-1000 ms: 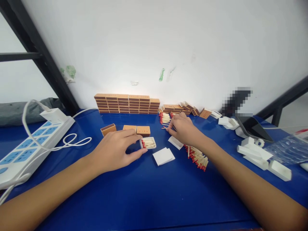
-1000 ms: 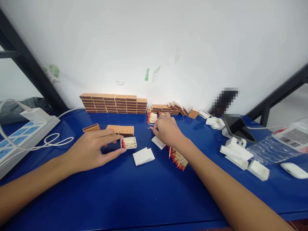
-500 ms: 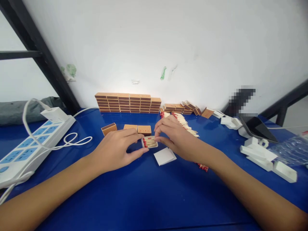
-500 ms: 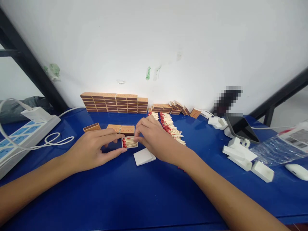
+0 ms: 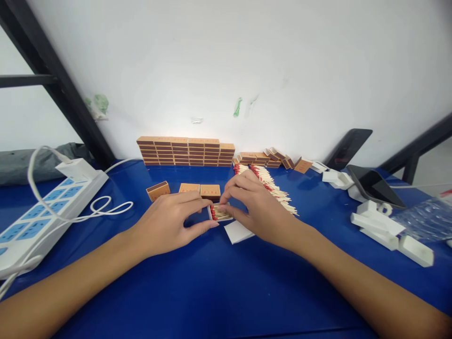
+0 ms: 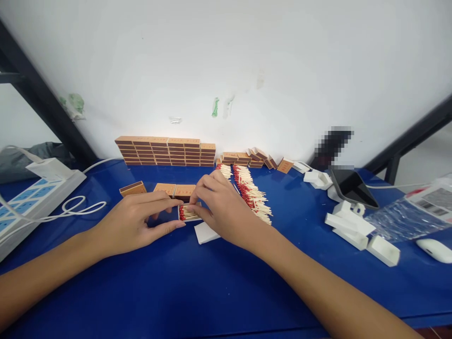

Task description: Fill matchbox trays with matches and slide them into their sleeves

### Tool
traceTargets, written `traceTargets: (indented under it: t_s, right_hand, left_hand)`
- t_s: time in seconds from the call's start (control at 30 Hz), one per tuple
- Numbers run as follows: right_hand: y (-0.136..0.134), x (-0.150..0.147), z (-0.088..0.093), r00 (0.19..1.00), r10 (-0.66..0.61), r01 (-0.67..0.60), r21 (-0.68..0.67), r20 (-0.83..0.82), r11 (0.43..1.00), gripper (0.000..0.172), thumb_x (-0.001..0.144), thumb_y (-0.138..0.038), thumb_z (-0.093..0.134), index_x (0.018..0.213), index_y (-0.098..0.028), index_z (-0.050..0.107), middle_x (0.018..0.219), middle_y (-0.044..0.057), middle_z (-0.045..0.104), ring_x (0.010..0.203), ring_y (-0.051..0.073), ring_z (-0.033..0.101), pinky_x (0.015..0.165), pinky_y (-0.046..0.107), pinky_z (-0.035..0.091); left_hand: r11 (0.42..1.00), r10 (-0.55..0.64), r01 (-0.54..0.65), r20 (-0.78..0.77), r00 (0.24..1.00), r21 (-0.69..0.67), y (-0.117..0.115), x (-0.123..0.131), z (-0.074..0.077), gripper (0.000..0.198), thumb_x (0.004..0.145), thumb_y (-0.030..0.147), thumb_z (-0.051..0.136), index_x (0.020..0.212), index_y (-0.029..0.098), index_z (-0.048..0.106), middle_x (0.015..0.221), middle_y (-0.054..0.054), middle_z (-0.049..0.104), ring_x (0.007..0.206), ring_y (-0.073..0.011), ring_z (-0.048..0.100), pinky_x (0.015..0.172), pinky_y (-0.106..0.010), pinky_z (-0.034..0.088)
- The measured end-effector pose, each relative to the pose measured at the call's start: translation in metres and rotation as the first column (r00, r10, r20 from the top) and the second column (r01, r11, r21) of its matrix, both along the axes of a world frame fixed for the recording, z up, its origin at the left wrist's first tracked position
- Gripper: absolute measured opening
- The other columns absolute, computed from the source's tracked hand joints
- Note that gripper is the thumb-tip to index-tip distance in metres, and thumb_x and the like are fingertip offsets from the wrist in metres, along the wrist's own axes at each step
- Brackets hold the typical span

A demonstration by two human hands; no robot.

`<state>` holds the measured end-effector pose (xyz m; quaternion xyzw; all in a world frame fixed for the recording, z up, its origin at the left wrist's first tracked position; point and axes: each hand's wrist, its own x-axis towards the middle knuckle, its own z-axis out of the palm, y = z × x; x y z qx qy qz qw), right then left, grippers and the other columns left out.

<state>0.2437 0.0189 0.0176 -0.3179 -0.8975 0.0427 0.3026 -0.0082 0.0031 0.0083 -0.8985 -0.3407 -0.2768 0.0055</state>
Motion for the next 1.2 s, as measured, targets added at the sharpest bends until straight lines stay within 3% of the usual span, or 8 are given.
traceTargets:
  t_s: [0.1, 0.27, 0.37, 0.53, 0.7, 0.9, 1.2]
  right_hand:
    - [0.012, 0.011, 0.003, 0.998, -0.056, 0.057, 0.025, -0.014, 0.998, 0.010, 0.102, -0.031, 0.068, 0.095, -0.024, 0.069, 0.101, 0.008, 0.069, 0.102, 0.027, 0.055, 0.096, 0.048, 0.047]
    - [0.050, 0.058, 0.002, 0.959, -0.275, 0.270, 0.068, 0.066, 0.960, 0.017, 0.102, -0.031, 0.064, 0.087, -0.025, 0.069, 0.096, 0.008, 0.070, 0.101, 0.030, 0.060, 0.106, 0.057, 0.042]
    - [0.067, 0.079, -0.005, 0.946, -0.287, 0.284, 0.044, 0.150, 0.958, 0.011, 0.098, -0.032, 0.070, 0.091, -0.024, 0.074, 0.097, 0.009, 0.071, 0.101, 0.030, 0.059, 0.102, 0.053, 0.044]
    - [0.077, 0.076, -0.019, 0.938, -0.252, 0.261, -0.006, 0.239, 0.965, 0.018, 0.094, -0.038, 0.076, 0.103, -0.022, 0.078, 0.102, 0.012, 0.068, 0.102, 0.030, 0.054, 0.093, 0.046, 0.044]
    - [0.081, 0.065, -0.026, 0.940, -0.238, 0.259, -0.056, 0.246, 0.964, 0.011, 0.097, -0.026, 0.068, 0.091, -0.020, 0.075, 0.098, 0.011, 0.065, 0.099, 0.028, 0.051, 0.090, 0.042, 0.042]
    - [0.070, 0.059, -0.020, 0.949, -0.213, 0.230, -0.049, 0.231, 0.972, 0.012, 0.099, -0.026, 0.065, 0.089, -0.020, 0.069, 0.097, 0.011, 0.064, 0.097, 0.028, 0.050, 0.090, 0.043, 0.043]
    - [0.008, 0.019, 0.011, 0.995, -0.010, 0.020, -0.110, 0.097, 0.994, 0.010, 0.104, -0.029, 0.062, 0.099, -0.024, 0.069, 0.103, 0.008, 0.065, 0.102, 0.027, 0.052, 0.094, 0.046, 0.047]
  left_hand:
    - [1.000, 0.019, -0.019, 0.001, 1.000, 0.000, 0.000, 0.000, 0.001, 0.033, 0.101, 0.046, 0.071, 0.118, 0.019, 0.077, 0.094, -0.003, 0.078, 0.068, -0.0149, 0.068, 0.060, -0.028, 0.050]
    - [0.999, 0.044, -0.044, 0.012, 0.999, 0.028, -0.001, 0.001, 0.002, 0.033, 0.101, 0.046, 0.071, 0.116, 0.018, 0.079, 0.094, -0.003, 0.078, 0.069, -0.0151, 0.069, 0.060, -0.028, 0.050]
    - [0.998, 0.048, -0.048, -0.002, 0.999, 0.029, -0.001, 0.001, 0.003, 0.033, 0.100, 0.045, 0.071, 0.116, 0.018, 0.079, 0.095, -0.004, 0.078, 0.070, -0.0155, 0.069, 0.061, -0.028, 0.051]
    - [0.998, 0.049, -0.049, -0.003, 0.999, 0.039, -0.001, 0.001, 0.003, 0.033, 0.100, 0.044, 0.072, 0.117, 0.017, 0.079, 0.094, -0.004, 0.078, 0.070, -0.0160, 0.070, 0.061, -0.029, 0.051]
    - [0.997, 0.040, -0.040, -0.004, 0.999, 0.070, 0.000, 0.001, 0.002, 0.032, 0.101, 0.045, 0.071, 0.114, 0.017, 0.079, 0.094, -0.004, 0.078, 0.072, -0.0165, 0.071, 0.063, -0.029, 0.051]
    - [0.998, 0.049, -0.048, -0.018, 0.999, 0.046, -0.001, 0.000, 0.004, 0.032, 0.101, 0.046, 0.070, 0.113, 0.018, 0.079, 0.094, -0.004, 0.079, 0.070, -0.0156, 0.070, 0.062, -0.028, 0.051]
    - [0.997, 0.055, -0.056, 0.004, 0.998, 0.052, 0.001, 0.000, 0.000, 0.030, 0.101, 0.045, 0.070, 0.117, 0.020, 0.078, 0.089, -0.002, 0.077, 0.069, -0.0154, 0.069, 0.061, -0.028, 0.048]
